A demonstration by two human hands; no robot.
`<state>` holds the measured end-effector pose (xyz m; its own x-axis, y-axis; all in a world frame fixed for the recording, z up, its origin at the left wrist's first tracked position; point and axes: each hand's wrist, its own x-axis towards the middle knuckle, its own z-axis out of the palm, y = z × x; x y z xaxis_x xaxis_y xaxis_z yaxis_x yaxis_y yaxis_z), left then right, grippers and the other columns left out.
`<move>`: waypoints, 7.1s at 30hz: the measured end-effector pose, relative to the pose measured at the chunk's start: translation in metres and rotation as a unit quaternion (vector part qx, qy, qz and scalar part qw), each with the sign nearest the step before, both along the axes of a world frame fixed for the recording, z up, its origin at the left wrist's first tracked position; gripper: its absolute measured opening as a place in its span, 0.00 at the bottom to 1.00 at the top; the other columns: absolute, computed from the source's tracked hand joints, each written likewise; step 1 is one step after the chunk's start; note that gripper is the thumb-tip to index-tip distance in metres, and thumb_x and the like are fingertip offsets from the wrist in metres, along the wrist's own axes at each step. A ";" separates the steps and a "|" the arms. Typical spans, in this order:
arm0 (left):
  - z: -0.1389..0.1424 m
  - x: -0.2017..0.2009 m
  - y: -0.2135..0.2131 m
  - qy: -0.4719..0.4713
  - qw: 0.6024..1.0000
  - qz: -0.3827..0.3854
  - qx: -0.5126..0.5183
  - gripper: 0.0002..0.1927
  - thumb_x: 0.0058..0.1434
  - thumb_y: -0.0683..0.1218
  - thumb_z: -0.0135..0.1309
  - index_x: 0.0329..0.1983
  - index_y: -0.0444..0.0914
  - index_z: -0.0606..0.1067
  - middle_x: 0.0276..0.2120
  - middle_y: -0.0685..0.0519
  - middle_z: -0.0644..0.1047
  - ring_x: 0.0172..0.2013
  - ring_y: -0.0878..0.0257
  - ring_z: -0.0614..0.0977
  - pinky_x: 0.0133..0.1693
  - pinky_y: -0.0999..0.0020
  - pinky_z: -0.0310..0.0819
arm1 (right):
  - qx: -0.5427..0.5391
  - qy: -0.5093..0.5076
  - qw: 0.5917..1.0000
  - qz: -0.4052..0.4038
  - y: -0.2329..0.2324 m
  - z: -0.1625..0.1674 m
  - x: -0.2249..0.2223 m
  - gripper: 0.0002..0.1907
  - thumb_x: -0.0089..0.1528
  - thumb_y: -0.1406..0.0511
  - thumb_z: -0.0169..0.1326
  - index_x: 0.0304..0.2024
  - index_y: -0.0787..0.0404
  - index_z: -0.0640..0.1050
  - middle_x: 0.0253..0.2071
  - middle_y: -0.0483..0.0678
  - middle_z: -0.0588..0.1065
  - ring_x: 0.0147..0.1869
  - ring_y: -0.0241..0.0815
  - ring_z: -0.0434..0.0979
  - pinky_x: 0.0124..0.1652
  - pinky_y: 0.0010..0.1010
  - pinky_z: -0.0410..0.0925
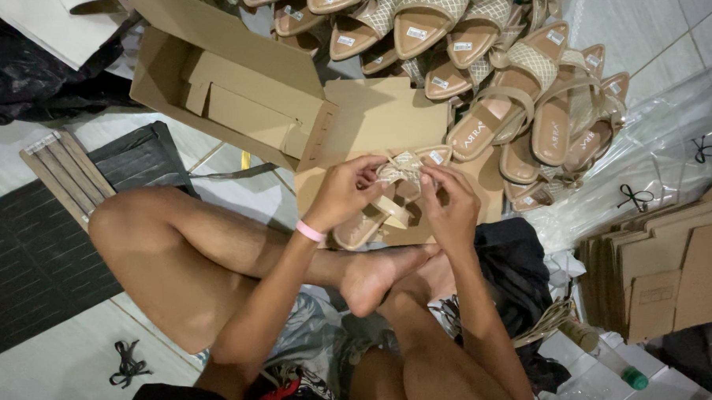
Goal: The person sits on the floor and ties the straps of beige sandals. They handle the straps with both hands, adjusting and securing them on the footwear while surrounded by boxes and other sandals.
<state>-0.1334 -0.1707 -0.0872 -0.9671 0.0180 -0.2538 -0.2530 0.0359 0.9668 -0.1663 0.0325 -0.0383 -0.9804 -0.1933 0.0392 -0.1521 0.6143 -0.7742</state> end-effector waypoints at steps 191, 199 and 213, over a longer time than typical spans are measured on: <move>0.009 0.063 0.039 0.105 0.975 0.117 -0.155 0.23 0.52 0.29 0.53 0.52 0.32 0.76 0.46 0.43 0.74 0.48 0.48 0.79 0.51 0.59 0.75 | 0.085 -0.044 0.992 -0.076 0.036 -0.027 0.007 0.20 0.51 0.56 0.75 0.28 0.65 0.82 0.43 0.54 0.75 0.48 0.48 0.78 0.45 0.34 0.69; 0.007 0.061 0.035 0.097 0.976 0.114 -0.161 0.23 0.51 0.40 0.68 0.50 0.32 0.77 0.45 0.44 0.75 0.47 0.49 0.78 0.49 0.60 0.73 | -0.031 0.019 0.999 -0.024 0.045 -0.029 0.021 0.15 0.55 0.65 0.72 0.40 0.66 0.82 0.48 0.49 0.73 0.54 0.42 0.76 0.50 0.32 0.71; -0.001 0.062 0.034 0.097 0.978 0.119 -0.141 0.21 0.52 0.31 0.58 0.51 0.31 0.77 0.44 0.43 0.74 0.46 0.50 0.79 0.48 0.62 0.74 | -0.198 -0.140 0.970 -0.010 0.056 -0.045 0.014 0.09 0.66 0.68 0.60 0.47 0.65 0.82 0.57 0.46 0.68 0.57 0.35 0.71 0.53 0.23 0.67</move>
<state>-0.0717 -0.1363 -0.0881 -0.9659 -0.2573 -0.0281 -0.0999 0.2704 0.9575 -0.1526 0.0883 -0.0829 -0.9668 -0.1976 -0.1617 0.1069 0.2617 -0.9592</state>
